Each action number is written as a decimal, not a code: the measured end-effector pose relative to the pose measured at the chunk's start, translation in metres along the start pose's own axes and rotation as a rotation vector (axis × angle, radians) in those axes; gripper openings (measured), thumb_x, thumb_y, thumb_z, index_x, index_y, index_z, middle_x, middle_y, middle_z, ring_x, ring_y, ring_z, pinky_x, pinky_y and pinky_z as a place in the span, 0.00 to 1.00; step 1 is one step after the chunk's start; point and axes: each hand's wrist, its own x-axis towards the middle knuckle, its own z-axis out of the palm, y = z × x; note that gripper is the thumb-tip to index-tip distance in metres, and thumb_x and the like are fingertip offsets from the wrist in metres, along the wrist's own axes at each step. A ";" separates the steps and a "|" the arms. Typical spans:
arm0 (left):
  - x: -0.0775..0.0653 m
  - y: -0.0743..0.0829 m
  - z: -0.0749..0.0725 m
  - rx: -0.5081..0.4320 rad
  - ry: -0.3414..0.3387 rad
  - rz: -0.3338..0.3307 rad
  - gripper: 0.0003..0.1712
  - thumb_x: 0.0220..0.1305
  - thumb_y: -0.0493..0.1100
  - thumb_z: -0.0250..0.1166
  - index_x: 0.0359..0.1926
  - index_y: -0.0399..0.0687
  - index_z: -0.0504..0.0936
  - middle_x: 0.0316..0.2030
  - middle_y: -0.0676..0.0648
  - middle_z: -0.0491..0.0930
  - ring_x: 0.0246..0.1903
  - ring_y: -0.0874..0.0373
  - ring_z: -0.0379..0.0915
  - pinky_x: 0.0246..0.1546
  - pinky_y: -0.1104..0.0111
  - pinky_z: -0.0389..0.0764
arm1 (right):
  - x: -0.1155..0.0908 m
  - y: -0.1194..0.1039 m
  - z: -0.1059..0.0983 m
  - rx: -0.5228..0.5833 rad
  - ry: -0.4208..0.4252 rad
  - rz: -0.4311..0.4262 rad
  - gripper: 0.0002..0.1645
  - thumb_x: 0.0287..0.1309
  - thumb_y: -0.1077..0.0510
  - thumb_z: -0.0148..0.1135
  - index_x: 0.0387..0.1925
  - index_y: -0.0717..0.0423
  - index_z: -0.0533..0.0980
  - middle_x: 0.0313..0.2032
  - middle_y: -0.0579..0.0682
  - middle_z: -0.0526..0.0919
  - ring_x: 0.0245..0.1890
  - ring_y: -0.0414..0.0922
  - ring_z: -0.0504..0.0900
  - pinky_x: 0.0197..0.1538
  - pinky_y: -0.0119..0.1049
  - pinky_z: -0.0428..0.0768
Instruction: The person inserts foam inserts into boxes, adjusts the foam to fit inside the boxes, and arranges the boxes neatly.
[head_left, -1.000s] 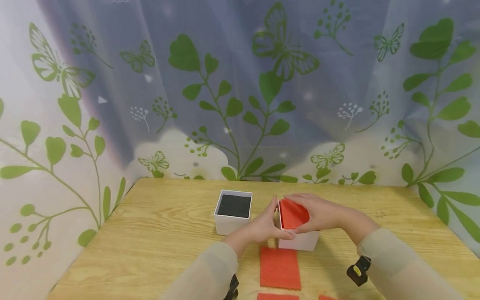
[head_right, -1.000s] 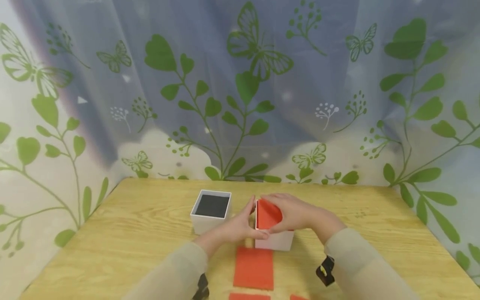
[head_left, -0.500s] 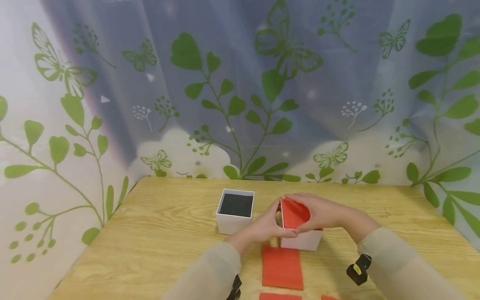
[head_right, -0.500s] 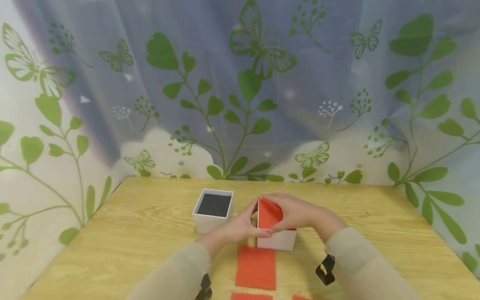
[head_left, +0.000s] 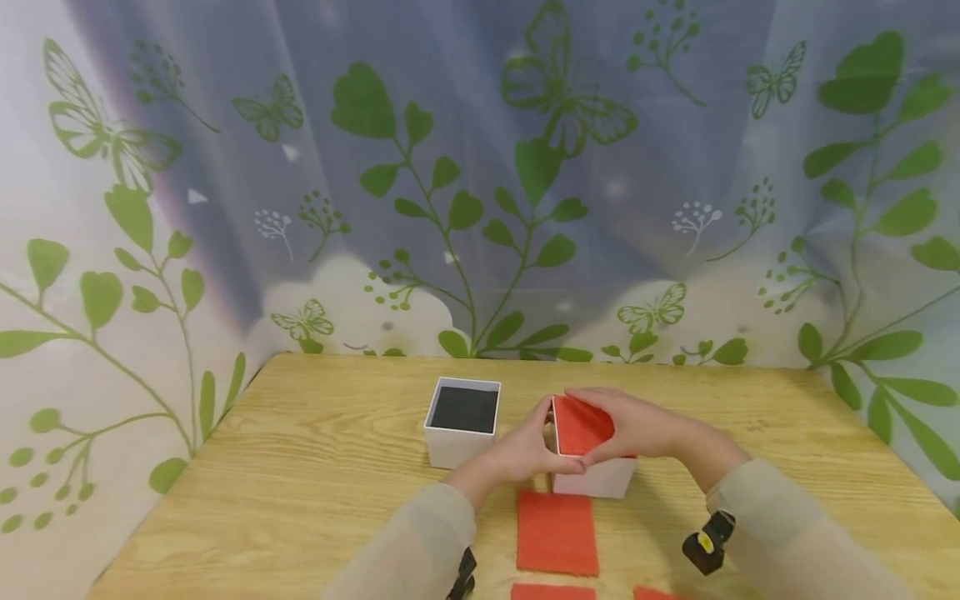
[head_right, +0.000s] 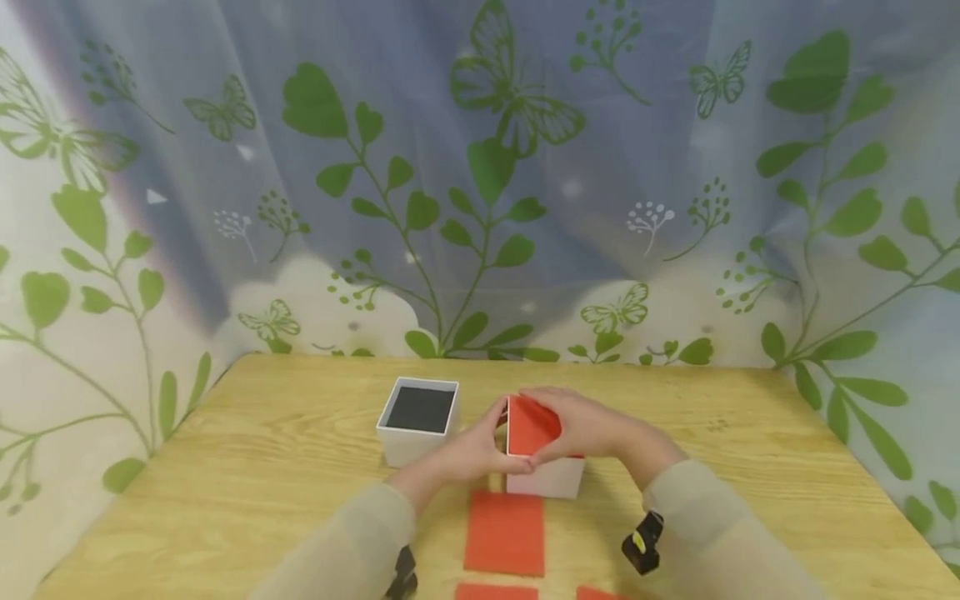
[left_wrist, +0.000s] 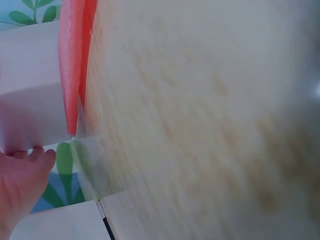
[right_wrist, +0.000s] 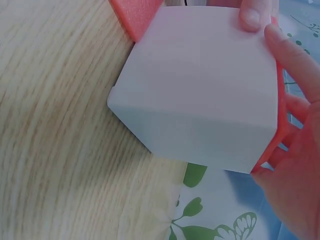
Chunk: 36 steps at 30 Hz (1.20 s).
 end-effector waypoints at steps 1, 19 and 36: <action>0.000 0.000 -0.001 -0.002 0.001 -0.004 0.51 0.46 0.48 0.76 0.66 0.55 0.54 0.57 0.55 0.65 0.58 0.59 0.60 0.56 0.63 0.64 | 0.000 0.000 0.001 0.006 0.001 0.001 0.57 0.42 0.42 0.74 0.68 0.60 0.57 0.62 0.59 0.64 0.56 0.54 0.66 0.48 0.42 0.74; -0.002 0.000 -0.004 0.017 -0.013 -0.020 0.50 0.48 0.50 0.74 0.66 0.57 0.53 0.61 0.52 0.62 0.60 0.56 0.59 0.58 0.58 0.63 | 0.001 0.000 0.003 -0.017 0.001 -0.026 0.55 0.45 0.42 0.72 0.67 0.63 0.57 0.62 0.61 0.63 0.58 0.56 0.64 0.50 0.46 0.73; -0.002 0.000 0.000 0.017 -0.025 -0.018 0.51 0.47 0.50 0.74 0.66 0.56 0.53 0.60 0.50 0.63 0.58 0.56 0.60 0.56 0.61 0.65 | -0.005 -0.003 0.003 -0.048 -0.004 -0.013 0.55 0.45 0.41 0.71 0.67 0.65 0.58 0.64 0.62 0.62 0.61 0.59 0.62 0.53 0.50 0.70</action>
